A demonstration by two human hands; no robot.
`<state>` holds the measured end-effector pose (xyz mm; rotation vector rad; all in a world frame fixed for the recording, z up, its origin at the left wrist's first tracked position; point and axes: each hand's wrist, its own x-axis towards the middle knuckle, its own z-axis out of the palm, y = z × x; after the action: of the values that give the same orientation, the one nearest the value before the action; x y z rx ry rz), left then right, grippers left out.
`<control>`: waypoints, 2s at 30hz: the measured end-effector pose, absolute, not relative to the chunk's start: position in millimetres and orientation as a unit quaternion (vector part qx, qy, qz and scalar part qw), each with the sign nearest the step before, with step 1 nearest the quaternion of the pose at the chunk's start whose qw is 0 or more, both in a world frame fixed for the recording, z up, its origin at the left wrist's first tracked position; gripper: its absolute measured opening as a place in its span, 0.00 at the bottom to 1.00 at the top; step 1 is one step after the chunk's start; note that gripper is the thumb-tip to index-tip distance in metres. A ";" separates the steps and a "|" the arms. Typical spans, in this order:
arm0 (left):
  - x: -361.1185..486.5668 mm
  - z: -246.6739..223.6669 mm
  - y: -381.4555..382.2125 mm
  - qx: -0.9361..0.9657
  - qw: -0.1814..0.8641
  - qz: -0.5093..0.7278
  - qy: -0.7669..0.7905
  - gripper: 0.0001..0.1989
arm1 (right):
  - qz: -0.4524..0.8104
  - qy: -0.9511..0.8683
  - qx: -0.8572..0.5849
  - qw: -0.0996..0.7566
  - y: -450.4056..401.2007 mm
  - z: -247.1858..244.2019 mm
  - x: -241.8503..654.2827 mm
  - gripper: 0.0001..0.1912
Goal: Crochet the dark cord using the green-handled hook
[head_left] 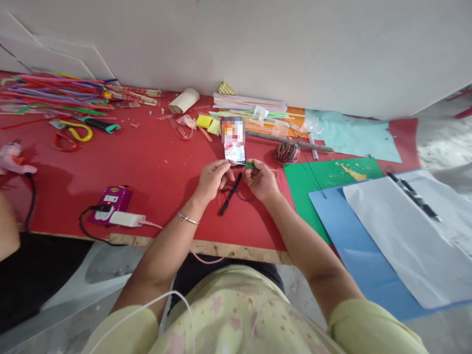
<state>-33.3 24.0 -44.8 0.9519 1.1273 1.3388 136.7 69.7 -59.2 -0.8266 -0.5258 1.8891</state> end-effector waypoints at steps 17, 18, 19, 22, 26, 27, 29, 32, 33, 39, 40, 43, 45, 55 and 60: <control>-33.3 -44.6 23.4 0.402 0.544 0.569 0.467 0.16 | 0.775 -0.216 -0.344 0.485 69.6 -58.0 136.9 0.08; -33.4 -44.8 23.5 0.402 0.544 0.569 0.467 0.16 | 0.774 -0.217 -0.343 0.485 69.6 -58.0 136.9 0.08; -33.5 -45.0 23.6 0.402 0.544 0.569 0.468 0.16 | 0.775 -0.218 -0.343 0.484 69.6 -57.9 136.8 0.08; -33.5 -45.1 23.7 0.404 0.545 0.568 0.466 0.15 | 0.775 -0.217 -0.342 0.485 69.6 -57.8 136.8 0.09; -33.2 -44.2 23.4 0.404 0.548 0.568 0.464 0.15 | 0.776 -0.212 -0.343 0.485 69.9 -58.0 136.9 0.08; -33.1 -44.2 23.4 0.403 0.548 0.567 0.464 0.15 | 0.777 -0.211 -0.343 0.484 69.9 -58.0 137.0 0.08; -33.1 -44.6 23.6 0.401 0.550 0.566 0.465 0.15 | 0.776 -0.211 -0.345 0.485 69.9 -57.7 137.0 0.08; -33.2 -45.3 24.0 0.399 0.552 0.564 0.468 0.16 | 0.774 -0.211 -0.348 0.485 69.6 -56.9 137.0 0.07; -33.3 -45.4 24.1 0.399 0.552 0.563 0.468 0.16 | 0.774 -0.211 -0.349 0.485 69.4 -56.6 137.0 0.07; -34.1 -46.8 24.4 0.404 0.550 0.565 0.464 0.15 | 0.772 -0.219 -0.348 0.485 70.2 -55.9 137.6 0.06; -34.3 -47.4 24.6 0.405 0.550 0.566 0.462 0.15 | 0.771 -0.221 -0.349 0.485 70.5 -56.1 137.7 0.06; -34.5 -48.7 24.9 0.406 0.551 0.566 0.460 0.15 | 0.768 -0.225 -0.354 0.484 71.2 -56.5 138.1 0.06; -34.3 -48.5 24.6 0.407 0.549 0.566 0.461 0.15 | 0.767 -0.227 -0.356 0.484 71.3 -56.7 138.4 0.06; -33.3 -45.4 22.9 0.406 0.542 0.560 0.478 0.16 | 0.766 -0.228 -0.359 0.482 70.0 -55.7 137.8 0.07; -33.5 -42.5 20.9 0.422 0.536 0.553 0.479 0.17 | 0.755 -0.255 -0.364 0.482 69.9 -56.7 137.3 0.07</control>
<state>-33.5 20.9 -42.5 1.0046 1.1411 1.3162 137.3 69.9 -56.7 -0.8881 -0.6223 1.8401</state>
